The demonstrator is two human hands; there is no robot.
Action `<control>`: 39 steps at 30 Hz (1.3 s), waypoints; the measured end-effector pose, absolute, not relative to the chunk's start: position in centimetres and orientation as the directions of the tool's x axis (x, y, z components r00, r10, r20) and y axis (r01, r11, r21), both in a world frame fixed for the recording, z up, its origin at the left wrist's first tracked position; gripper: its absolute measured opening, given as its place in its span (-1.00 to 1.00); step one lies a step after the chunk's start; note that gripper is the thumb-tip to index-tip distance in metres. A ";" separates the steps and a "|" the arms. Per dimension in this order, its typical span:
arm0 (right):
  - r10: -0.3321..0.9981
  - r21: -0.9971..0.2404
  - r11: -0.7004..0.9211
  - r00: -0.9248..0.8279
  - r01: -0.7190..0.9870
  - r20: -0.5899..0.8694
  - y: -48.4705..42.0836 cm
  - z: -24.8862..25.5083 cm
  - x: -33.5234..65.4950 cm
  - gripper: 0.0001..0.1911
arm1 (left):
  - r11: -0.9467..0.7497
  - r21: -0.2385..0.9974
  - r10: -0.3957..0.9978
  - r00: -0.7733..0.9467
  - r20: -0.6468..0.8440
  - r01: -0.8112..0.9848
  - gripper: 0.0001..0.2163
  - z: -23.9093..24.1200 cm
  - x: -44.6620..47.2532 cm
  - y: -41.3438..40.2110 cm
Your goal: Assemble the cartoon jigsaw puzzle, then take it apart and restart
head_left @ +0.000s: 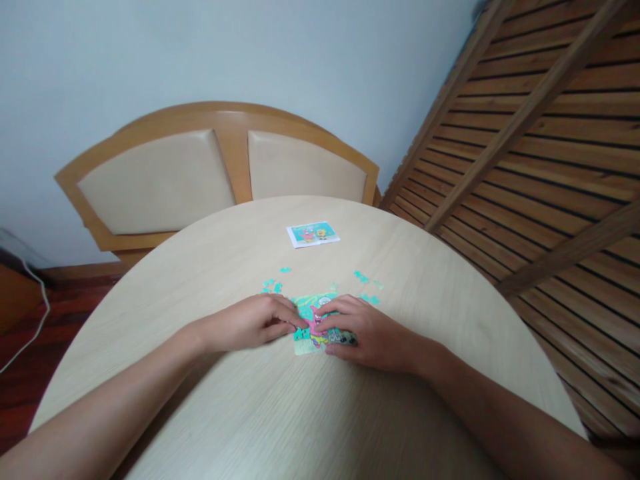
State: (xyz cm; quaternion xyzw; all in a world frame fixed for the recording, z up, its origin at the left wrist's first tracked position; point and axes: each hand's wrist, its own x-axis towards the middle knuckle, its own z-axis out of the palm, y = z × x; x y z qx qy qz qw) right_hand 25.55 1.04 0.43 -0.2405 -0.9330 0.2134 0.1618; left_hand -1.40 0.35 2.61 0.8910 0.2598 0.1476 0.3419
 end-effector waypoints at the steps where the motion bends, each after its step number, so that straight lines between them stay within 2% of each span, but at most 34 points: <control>1: 0.517 -0.475 0.795 -0.832 0.378 0.203 1.0 0.4 25.5 -0.69 | -0.637 0.679 0.562 0.823 0.086 0.365 -0.75 2.6 -1.4 0.3; 11: 0.519 -0.474 0.794 -0.831 0.381 0.201 1.0 0.6 25.5 -0.69 | -0.723 0.533 0.564 0.821 0.089 0.439 -0.76 2.2 -1.6 0.2; 20: 0.519 -0.482 0.791 -0.831 0.378 0.200 1.0 0.6 25.5 -0.70 | -0.736 0.501 0.558 0.827 0.069 0.455 -0.77 2.2 -1.7 0.1; 24: 0.524 -0.482 0.788 -0.828 0.383 0.200 1.0 0.7 25.5 -0.69 | -0.727 0.472 0.598 0.798 0.076 0.499 -0.79 2.0 -1.7 0.2; 28: 0.524 -0.484 0.787 -0.829 0.383 0.196 1.0 0.6 25.5 -0.69 | -0.728 0.416 0.641 0.757 0.128 0.546 -0.77 1.7 -1.7 0.3; 35: 0.518 -0.490 0.787 -0.833 0.374 0.196 1.0 0.5 25.5 -0.68 | -0.762 0.352 0.638 0.723 0.265 0.544 -0.58 1.4 -1.4 0.4; 39: 0.520 -0.489 0.786 -0.833 0.378 0.191 1.0 0.6 25.5 -0.70 | -0.706 0.337 0.707 0.644 0.292 0.623 -0.66 1.4 -1.9 0.8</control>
